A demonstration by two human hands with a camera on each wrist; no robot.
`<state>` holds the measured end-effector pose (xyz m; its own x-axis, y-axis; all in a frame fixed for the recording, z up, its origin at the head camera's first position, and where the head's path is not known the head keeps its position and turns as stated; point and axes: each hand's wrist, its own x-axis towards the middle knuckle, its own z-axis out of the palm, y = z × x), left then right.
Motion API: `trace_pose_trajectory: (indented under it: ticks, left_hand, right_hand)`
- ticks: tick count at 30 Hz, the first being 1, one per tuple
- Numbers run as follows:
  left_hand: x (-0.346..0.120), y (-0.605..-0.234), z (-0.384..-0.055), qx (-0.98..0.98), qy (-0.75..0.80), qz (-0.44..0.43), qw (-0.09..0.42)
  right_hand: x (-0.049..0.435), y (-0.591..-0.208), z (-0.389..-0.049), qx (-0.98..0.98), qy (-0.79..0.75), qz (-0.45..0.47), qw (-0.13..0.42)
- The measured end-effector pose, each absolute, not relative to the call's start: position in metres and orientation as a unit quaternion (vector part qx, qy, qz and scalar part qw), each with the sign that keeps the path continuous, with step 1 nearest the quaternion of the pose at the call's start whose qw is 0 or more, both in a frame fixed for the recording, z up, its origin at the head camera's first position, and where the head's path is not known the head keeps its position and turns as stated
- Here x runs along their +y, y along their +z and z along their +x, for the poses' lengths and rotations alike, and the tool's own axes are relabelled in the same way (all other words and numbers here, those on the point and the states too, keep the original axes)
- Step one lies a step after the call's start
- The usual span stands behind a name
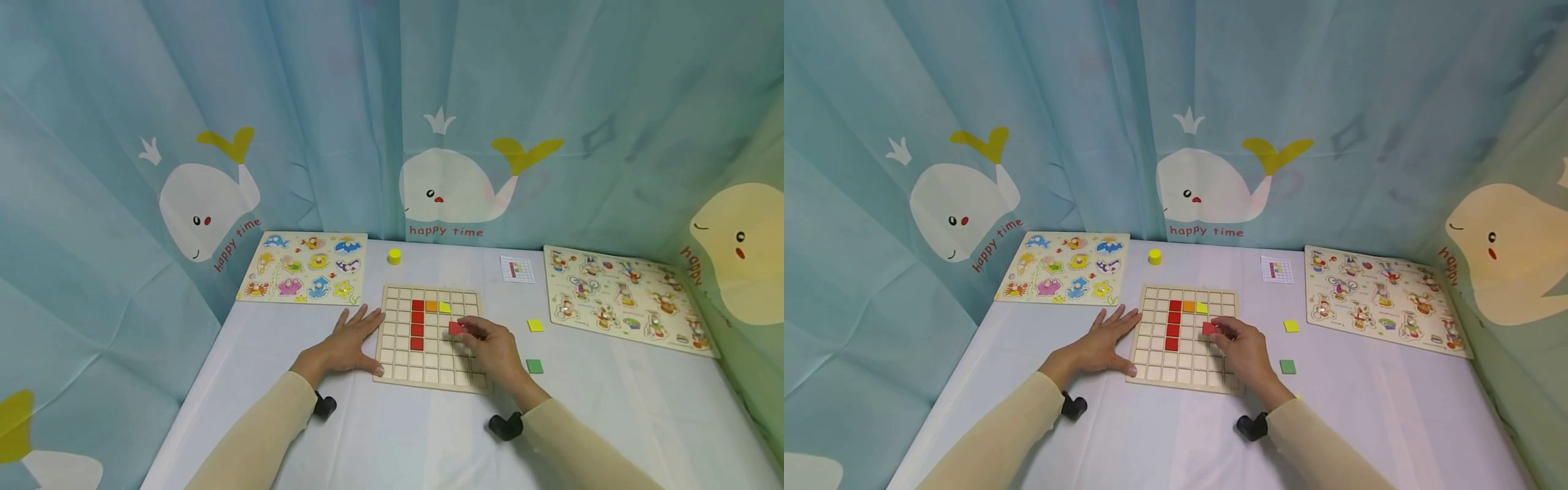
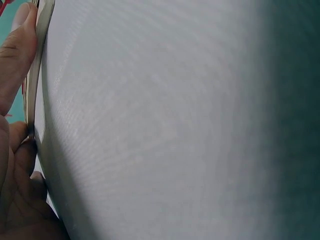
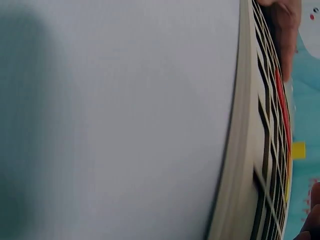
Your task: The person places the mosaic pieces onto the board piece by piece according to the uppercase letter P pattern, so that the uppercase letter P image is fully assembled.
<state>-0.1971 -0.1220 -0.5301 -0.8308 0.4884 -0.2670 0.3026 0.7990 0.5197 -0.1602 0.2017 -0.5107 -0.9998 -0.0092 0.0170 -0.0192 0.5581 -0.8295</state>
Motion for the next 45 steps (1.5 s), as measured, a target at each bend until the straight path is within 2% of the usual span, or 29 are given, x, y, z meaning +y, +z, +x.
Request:
trace_pose_trajectory:
  ticks: [17, 34, 45]
  left_hand:
    - [-0.122, -0.528, -0.197, 0.928, 0.234, 0.212, 0.2]
    - [-0.122, -0.527, -0.195, 0.927, 0.234, 0.217, 0.197]
    - [-0.122, -0.53, -0.196, 0.927, 0.235, 0.218, 0.193]
  right_hand:
    - [0.155, -0.526, -0.149, -0.889, 0.452, 0.061, -0.037]
    - [0.145, -0.528, -0.143, -0.913, 0.389, 0.122, -0.004]
    - [0.145, -0.529, -0.144, -0.918, 0.374, 0.13, -0.004]
